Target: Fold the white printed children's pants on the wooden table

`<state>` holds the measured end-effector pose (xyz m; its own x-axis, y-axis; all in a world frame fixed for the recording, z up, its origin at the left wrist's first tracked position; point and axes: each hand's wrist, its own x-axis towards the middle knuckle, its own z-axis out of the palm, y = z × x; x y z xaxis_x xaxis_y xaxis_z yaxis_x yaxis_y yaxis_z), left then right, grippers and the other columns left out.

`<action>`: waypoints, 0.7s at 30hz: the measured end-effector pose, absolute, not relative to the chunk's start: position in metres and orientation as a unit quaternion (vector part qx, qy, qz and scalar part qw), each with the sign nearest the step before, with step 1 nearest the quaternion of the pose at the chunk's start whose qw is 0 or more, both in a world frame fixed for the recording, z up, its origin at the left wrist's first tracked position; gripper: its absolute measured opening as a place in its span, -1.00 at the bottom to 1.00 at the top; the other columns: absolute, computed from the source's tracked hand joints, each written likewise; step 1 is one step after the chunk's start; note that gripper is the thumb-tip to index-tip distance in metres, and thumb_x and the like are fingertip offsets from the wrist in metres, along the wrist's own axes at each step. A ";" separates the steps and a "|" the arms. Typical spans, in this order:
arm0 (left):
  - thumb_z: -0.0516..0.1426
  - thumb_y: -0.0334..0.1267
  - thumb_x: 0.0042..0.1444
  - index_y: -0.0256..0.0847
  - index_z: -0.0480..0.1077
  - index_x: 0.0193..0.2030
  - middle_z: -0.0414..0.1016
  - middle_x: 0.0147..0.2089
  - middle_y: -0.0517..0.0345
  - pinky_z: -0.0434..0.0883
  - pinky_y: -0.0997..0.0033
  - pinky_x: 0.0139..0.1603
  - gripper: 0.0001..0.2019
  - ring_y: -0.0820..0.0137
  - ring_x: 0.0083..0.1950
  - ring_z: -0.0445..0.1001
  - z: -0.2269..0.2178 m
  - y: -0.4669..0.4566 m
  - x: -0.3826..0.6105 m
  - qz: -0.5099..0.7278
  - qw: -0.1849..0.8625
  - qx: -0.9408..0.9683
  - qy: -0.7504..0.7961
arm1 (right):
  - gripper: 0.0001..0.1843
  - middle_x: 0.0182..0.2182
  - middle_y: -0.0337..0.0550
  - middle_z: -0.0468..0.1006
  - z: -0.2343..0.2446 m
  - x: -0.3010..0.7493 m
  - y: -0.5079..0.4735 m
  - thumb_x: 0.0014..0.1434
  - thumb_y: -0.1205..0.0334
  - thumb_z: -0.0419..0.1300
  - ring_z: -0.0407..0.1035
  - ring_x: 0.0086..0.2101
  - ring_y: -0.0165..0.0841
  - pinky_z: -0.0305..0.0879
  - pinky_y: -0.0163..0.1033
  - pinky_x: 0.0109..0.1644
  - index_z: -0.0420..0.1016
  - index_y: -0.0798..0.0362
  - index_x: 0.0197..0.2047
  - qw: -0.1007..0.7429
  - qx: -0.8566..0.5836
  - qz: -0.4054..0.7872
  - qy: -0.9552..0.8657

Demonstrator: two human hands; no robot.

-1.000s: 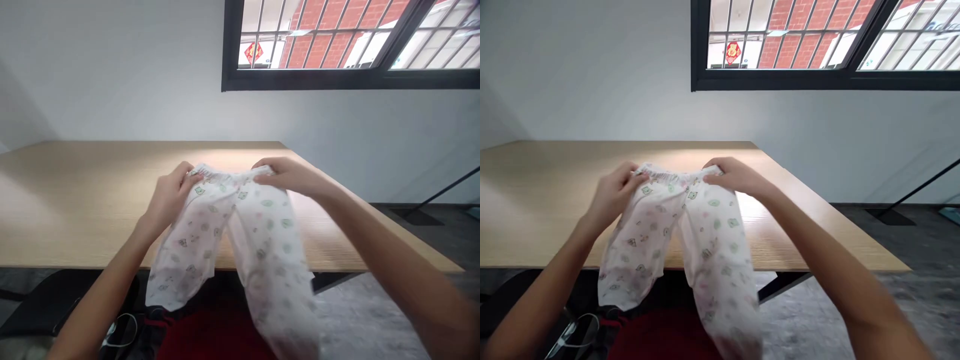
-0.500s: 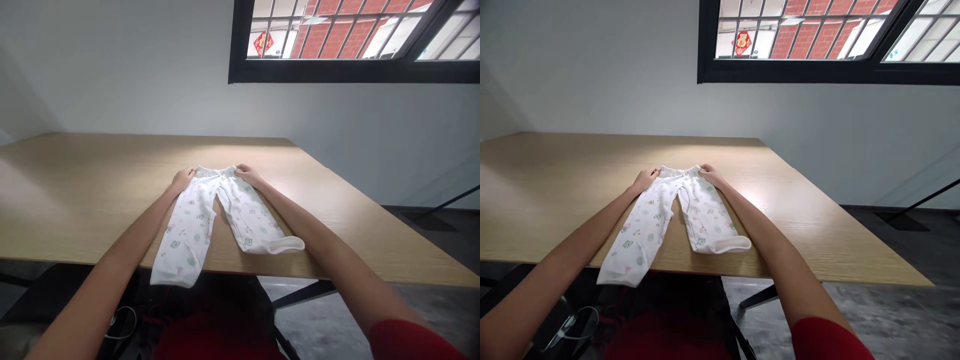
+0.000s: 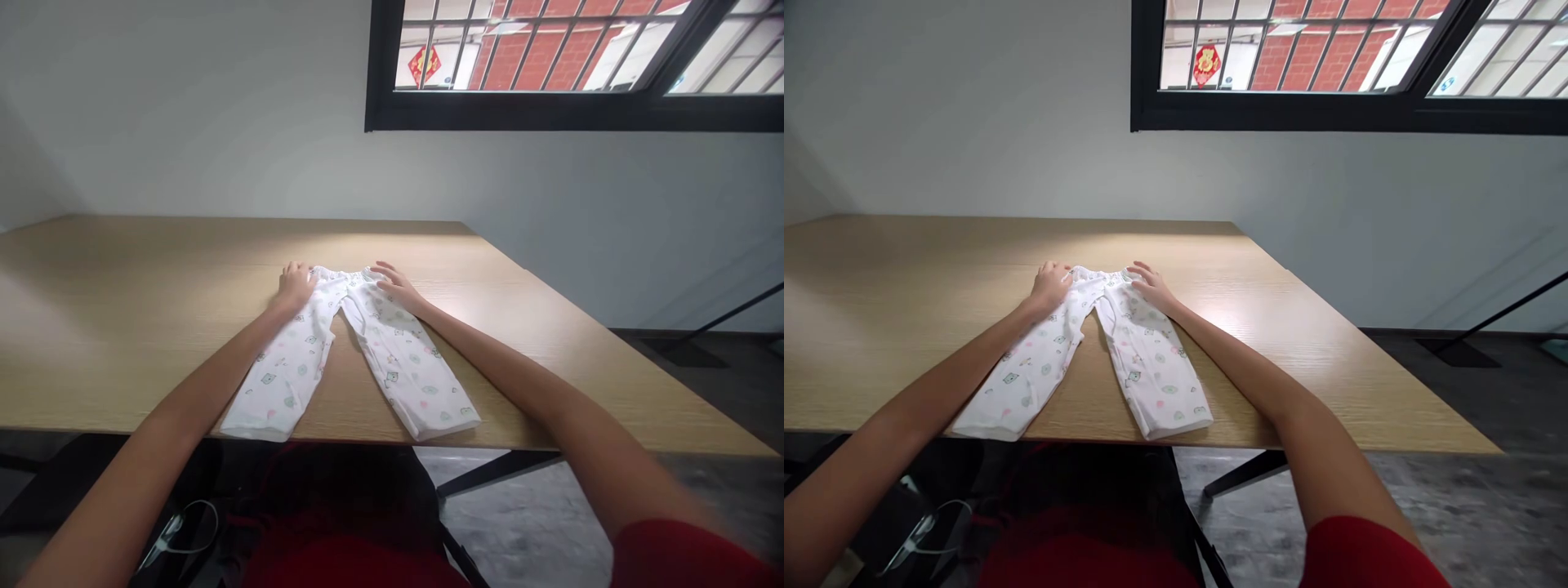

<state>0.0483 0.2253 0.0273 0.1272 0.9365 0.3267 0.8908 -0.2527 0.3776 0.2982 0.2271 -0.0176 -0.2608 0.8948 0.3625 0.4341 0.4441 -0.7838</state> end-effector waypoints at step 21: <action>-0.16 -0.02 0.22 -0.06 0.01 0.27 0.05 0.29 0.19 0.02 0.32 0.32 -0.50 0.31 0.30 0.03 0.045 -0.019 0.111 0.046 0.318 0.927 0.194 | -0.61 0.04 -0.08 0.35 0.008 0.282 0.232 0.26 0.11 -0.07 0.21 0.04 -0.18 0.10 -0.15 0.10 0.43 0.08 0.01 0.156 -0.403 0.201 -0.879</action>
<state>0.1105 -0.0188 0.0450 0.9206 0.3888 -0.0374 0.3299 -0.7228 0.6072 0.2815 0.2318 0.0079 -0.6267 0.7711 0.1122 0.6459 0.5947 -0.4788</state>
